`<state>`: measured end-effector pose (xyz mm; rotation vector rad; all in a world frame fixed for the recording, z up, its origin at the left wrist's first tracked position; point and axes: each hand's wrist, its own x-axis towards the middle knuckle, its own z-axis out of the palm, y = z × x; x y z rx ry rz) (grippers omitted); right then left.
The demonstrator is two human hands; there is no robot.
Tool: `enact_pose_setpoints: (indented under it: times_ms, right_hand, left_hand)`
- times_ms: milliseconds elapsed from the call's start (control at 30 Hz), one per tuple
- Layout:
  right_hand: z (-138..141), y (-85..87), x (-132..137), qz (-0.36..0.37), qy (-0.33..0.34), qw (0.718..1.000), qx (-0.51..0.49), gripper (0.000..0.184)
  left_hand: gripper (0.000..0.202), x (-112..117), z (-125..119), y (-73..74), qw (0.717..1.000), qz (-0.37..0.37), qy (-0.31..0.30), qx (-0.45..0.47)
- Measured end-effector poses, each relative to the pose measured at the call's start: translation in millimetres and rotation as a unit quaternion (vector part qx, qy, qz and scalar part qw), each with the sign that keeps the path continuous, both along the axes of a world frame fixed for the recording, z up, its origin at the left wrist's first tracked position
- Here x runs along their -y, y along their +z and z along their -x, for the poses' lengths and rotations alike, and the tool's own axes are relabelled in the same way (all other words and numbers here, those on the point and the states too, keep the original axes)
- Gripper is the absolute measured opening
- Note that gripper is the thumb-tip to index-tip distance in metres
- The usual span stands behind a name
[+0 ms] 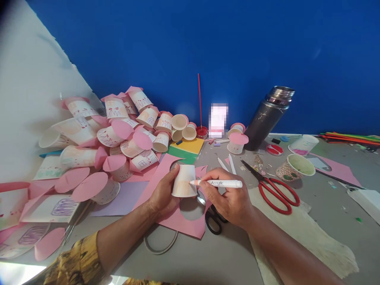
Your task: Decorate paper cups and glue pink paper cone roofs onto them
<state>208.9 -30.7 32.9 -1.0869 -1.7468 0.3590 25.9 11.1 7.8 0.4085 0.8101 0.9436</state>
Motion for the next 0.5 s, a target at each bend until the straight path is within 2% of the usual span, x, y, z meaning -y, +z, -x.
enact_pose_setpoints:
  times_ms: [233,400,500]
  right_hand:
    - [4,-1.2,2,0.002,0.024,1.0,0.014,0.007]
    - [3,0.3,1,-0.024,0.003,0.999,0.021,0.008]
    - [4,0.6,1,-0.029,0.013,0.999,0.033,0.007]
  left_hand:
    - [0.039,2,0,-11.6,0.999,-0.033,-0.006,-0.003]
    - [0.042,2,0,-11.6,0.999,-0.05,0.009,0.007]
    - [0.043,3,0,-11.0,0.998,-0.06,0.011,0.002]
